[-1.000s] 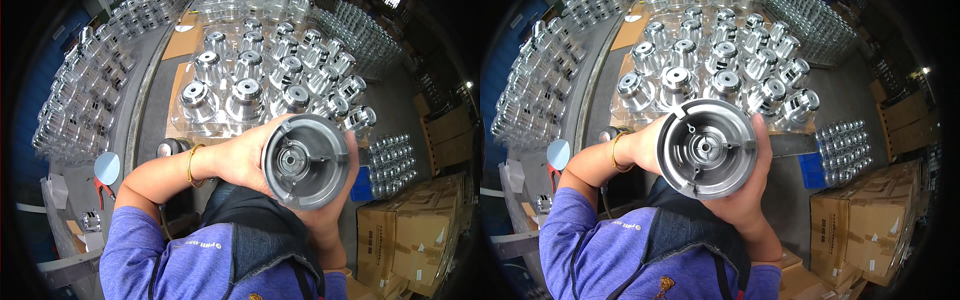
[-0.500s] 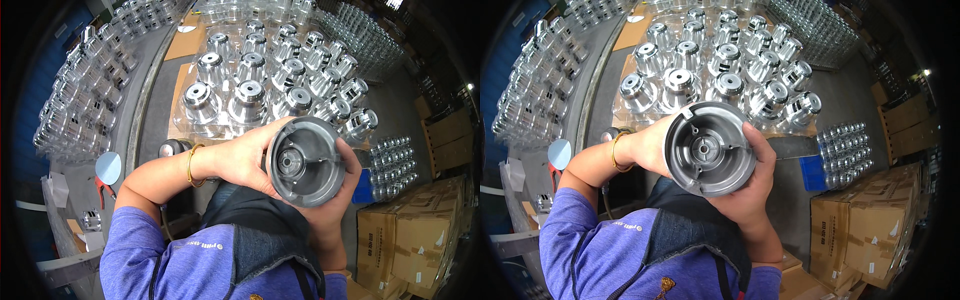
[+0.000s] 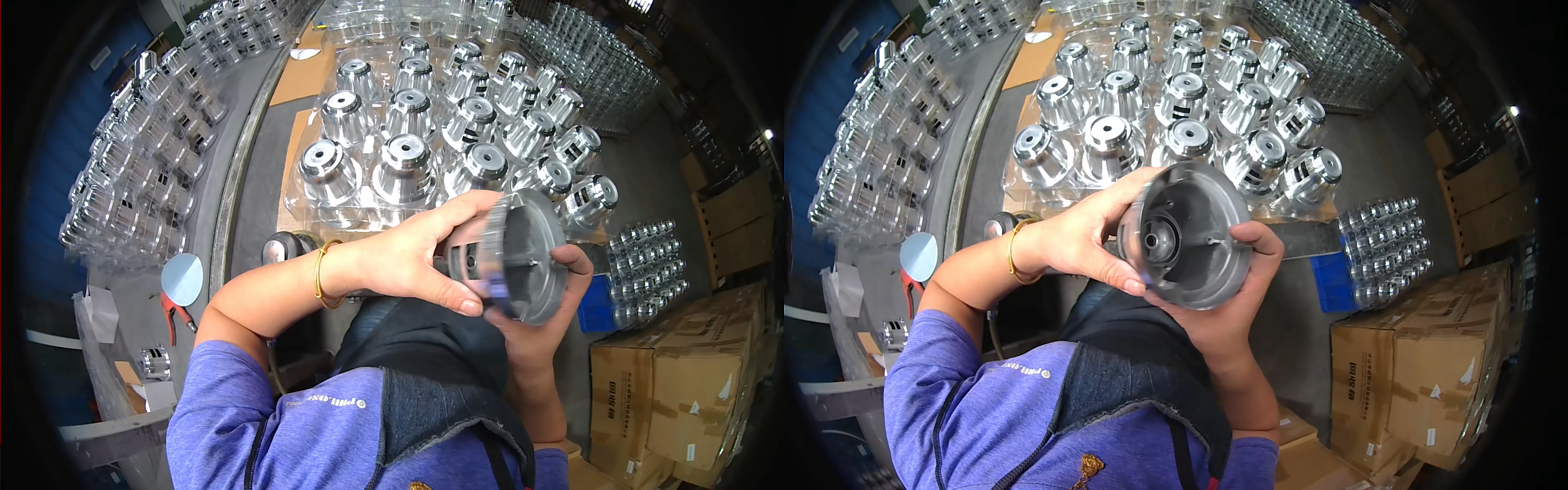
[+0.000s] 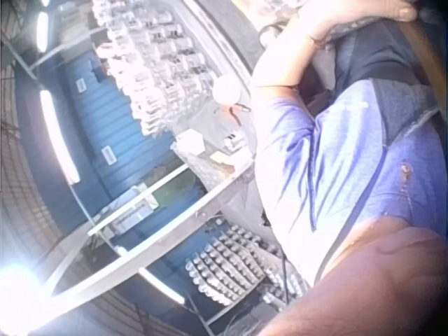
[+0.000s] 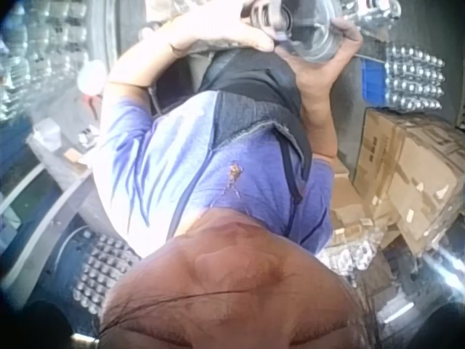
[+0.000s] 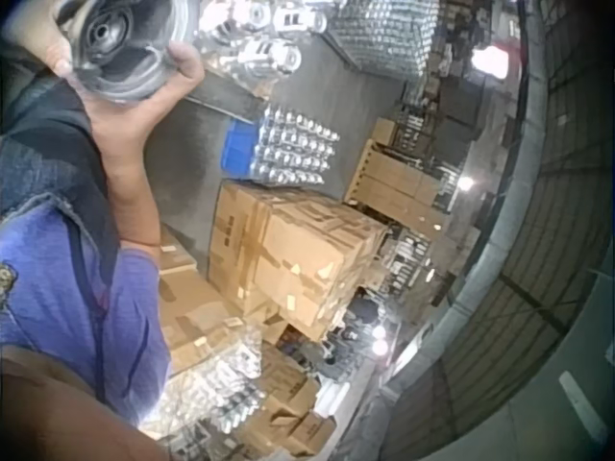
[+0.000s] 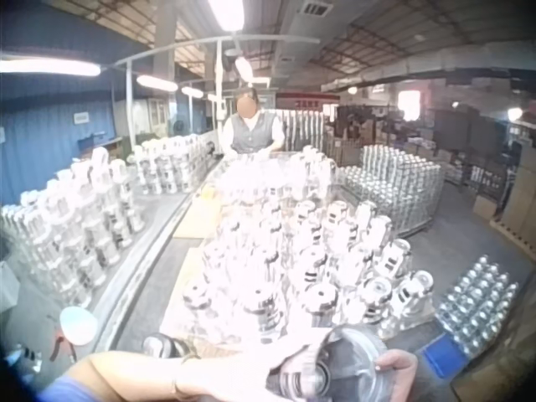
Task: The person organizes machined metal parts by hand, taking them from cardboard boxes and arranging them in plastic trays.
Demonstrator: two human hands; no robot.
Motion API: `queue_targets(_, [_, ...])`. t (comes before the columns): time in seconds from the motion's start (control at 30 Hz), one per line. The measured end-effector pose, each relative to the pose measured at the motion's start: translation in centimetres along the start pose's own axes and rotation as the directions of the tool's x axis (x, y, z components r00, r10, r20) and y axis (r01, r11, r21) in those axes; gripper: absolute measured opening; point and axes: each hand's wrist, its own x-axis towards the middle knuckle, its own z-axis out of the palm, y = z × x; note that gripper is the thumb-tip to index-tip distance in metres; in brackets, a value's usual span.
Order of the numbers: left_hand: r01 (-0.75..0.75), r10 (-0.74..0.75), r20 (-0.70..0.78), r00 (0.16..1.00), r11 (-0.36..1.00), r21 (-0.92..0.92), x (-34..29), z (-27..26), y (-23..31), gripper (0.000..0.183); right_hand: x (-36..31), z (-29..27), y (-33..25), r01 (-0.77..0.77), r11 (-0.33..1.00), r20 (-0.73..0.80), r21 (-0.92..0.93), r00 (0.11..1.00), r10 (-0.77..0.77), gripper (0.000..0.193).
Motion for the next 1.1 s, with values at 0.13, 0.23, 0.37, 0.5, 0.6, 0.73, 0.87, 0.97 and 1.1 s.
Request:
queue_targets(0.13, [-0.004, 0.0, -0.021, 1.0, 0.979, -0.203, 0.5, 1.2, -0.1, 0.093, -0.1, -0.4, 0.1, -0.063, 0.959, -0.116, 0.276, 0.988, 0.099, 0.082])
queue_targets(0.23, [-0.182, 0.183, -0.041, 0.982, 0.983, 0.026, 0.6, 1.0, -0.3, 0.094, 0.1, -1.0, 0.6, 0.023, 0.992, -0.061, 0.123, 0.998, -0.016, 0.086])
queue_targets(0.37, [-0.178, 0.179, -0.135, 0.975, 0.984, 0.019, 0.9, 0.7, 0.1, 0.089, 1.1, -1.1, 0.0, 0.208, 0.961, -0.097, -0.185, 0.969, -0.229, 0.087])
queue_targets(0.5, [-0.143, 0.21, -0.099, 0.973, 0.877, 0.459, 1.3, -0.2, 1.1, 0.086, -0.1, -1.1, -1.0, 0.073, 0.911, -0.026, -0.407, 0.995, -0.091, 0.051])
queue_targets(0.6, [-0.059, 0.076, -0.09, 0.993, 0.983, 0.176, 1.0, 0.4, 0.6, 0.09, -0.5, -0.7, -1.2, 0.047, 0.921, -0.048, -0.386, 0.996, -0.071, 0.032])
queue_targets(0.73, [0.036, -0.047, -0.035, 0.998, 0.962, -0.27, 0.6, 0.0, 0.0, 0.095, 0.2, -0.6, -1.2, 0.298, 0.818, 0.151, -0.493, 0.955, -0.256, 0.025])
queue_targets(0.87, [-0.062, 0.064, -0.035, 0.997, 0.996, 0.059, 0.6, -0.3, 0.7, 0.096, 0.0, -0.6, -0.4, 0.238, 0.903, 0.091, -0.357, 0.971, -0.22, 0.038])
queue_targets(0.97, [-0.243, 0.258, 0.049, 0.965, 0.807, 0.539, 0.8, -0.9, 1.0, 0.091, -0.2, 0.1, -0.4, 0.008, 1.0, -0.074, -0.027, 0.997, -0.01, 0.049])
queue_targets(1.1, [0.0, -0.001, -0.049, 0.999, 1.0, -0.015, 0.3, -0.3, 0.5, 0.096, -0.5, 0.3, -1.1, -0.015, 0.974, -0.079, -0.225, 0.997, -0.003, 0.037])
